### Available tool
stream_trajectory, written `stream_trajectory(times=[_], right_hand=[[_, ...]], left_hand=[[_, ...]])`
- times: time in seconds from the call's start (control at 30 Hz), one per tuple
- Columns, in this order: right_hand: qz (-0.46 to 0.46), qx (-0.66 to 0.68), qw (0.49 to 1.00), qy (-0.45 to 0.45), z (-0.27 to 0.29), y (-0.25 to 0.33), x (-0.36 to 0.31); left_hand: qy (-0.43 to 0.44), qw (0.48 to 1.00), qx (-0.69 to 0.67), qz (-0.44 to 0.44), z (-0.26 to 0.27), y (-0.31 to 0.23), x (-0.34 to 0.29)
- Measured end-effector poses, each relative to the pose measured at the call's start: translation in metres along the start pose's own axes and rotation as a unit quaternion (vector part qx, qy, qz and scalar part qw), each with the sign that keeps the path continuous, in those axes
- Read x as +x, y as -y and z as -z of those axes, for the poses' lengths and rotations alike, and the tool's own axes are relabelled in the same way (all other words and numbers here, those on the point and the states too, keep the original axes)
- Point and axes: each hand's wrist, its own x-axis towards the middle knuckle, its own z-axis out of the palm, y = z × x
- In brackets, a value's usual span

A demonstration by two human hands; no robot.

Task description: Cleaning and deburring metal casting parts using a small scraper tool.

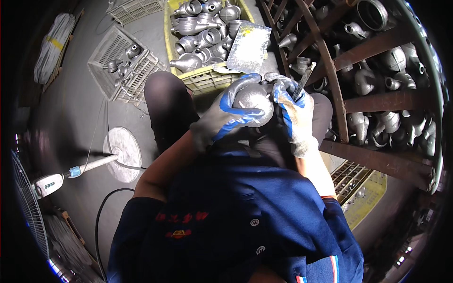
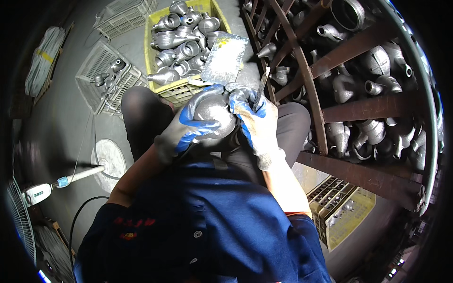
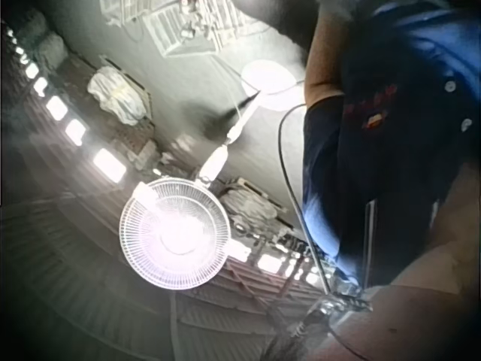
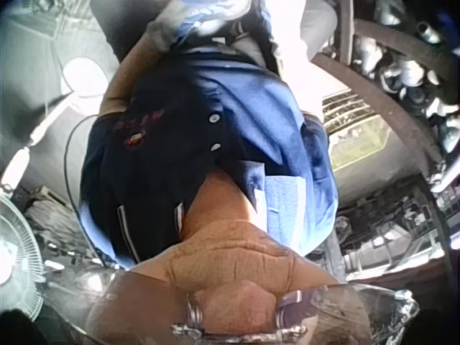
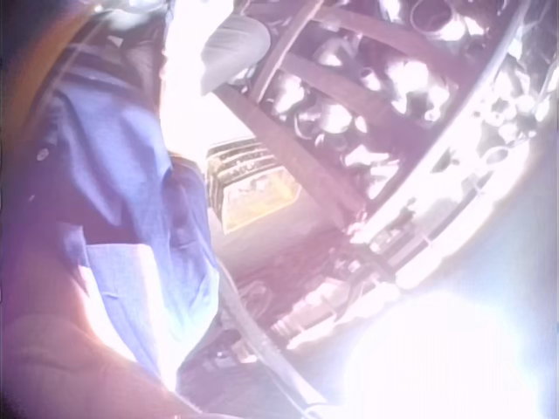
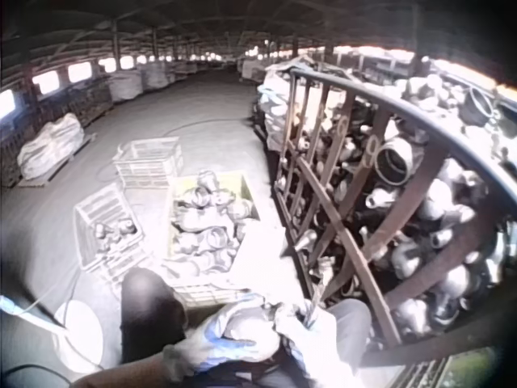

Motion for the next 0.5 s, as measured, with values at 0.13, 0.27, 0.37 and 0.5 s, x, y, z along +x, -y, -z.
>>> stream_trajectory(times=[0.13,0.27,0.37,0.5], right_hand=[[-0.013,0.016,0.999,-0.031,0.002,-0.011,0.003],[-0.098,0.057,0.993,-0.011,0.007,-0.001,0.001],[-0.096,0.049,0.994,0.001,0.008,-0.004,0.007],[-0.113,0.043,0.993,-0.001,0.006,0.000,0.010]], left_hand=[[-0.032,0.999,0.041,0.011,-0.005,0.000,-0.001],[-0.019,0.998,0.051,-0.030,-0.007,-0.001,0.000],[-0.016,0.998,0.050,-0.041,-0.005,0.003,0.001],[-0.024,0.994,0.092,-0.058,-0.006,0.003,-0.001]])
